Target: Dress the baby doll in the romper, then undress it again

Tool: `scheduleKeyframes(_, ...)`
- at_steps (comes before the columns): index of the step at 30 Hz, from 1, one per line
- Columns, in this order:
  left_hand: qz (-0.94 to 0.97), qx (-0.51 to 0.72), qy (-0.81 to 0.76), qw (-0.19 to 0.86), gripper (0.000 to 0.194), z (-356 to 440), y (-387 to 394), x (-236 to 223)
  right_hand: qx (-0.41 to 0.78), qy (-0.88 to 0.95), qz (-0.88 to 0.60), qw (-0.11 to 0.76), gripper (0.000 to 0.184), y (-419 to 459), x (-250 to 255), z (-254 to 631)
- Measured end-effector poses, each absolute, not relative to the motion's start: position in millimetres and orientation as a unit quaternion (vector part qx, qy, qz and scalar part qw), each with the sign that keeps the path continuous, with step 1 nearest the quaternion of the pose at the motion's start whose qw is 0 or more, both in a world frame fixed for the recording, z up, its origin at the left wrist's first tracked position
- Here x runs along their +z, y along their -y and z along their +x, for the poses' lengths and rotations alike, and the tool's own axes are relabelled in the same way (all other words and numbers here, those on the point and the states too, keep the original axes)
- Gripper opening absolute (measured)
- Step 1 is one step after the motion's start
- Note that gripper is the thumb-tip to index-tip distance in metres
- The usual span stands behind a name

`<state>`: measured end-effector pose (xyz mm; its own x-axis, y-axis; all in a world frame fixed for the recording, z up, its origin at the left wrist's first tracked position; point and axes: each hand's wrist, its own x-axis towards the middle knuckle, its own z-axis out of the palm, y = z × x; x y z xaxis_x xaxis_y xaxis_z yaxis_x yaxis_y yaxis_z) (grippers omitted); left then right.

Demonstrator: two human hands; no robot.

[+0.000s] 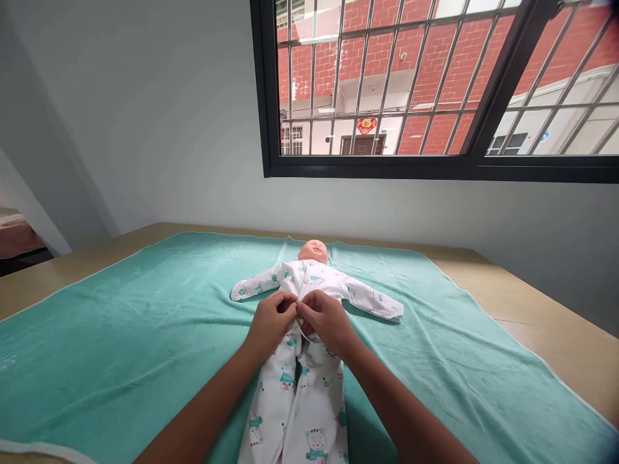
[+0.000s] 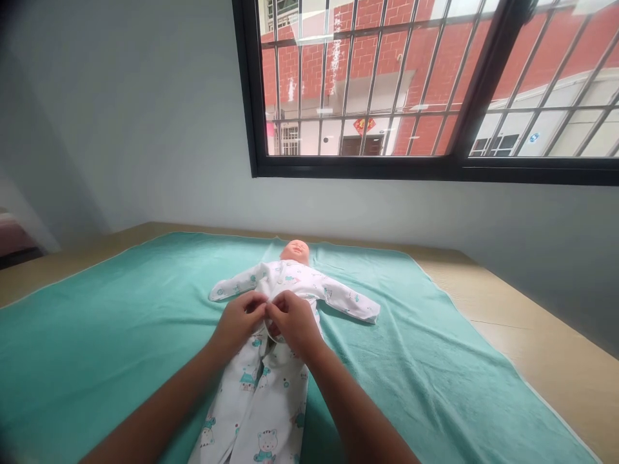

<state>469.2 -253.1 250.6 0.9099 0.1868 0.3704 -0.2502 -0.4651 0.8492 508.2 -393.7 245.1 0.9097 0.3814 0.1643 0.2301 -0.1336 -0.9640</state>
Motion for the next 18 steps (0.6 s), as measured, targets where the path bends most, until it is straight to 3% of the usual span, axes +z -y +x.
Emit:
scheduleKeyframes(12, 0.791, 0.191, 0.008, 0.582, 0.019, 473, 248, 242, 0.105, 0.178, -0.699, 0.684, 0.008, 394, 246, 510)
scheduleKeyframes(14, 0.818, 0.264, 0.023, 0.511, 0.021, 478, 241, 235, 0.114, 0.184, -0.685, 0.696, 0.01, 395, 248, 509)
scheduleKeyframes(18, 0.895, 0.356, 0.008, 0.267, 0.035, 495, 205, 216, 0.113, 0.213, -0.63, 0.738, 0.016, 402, 259, 509)
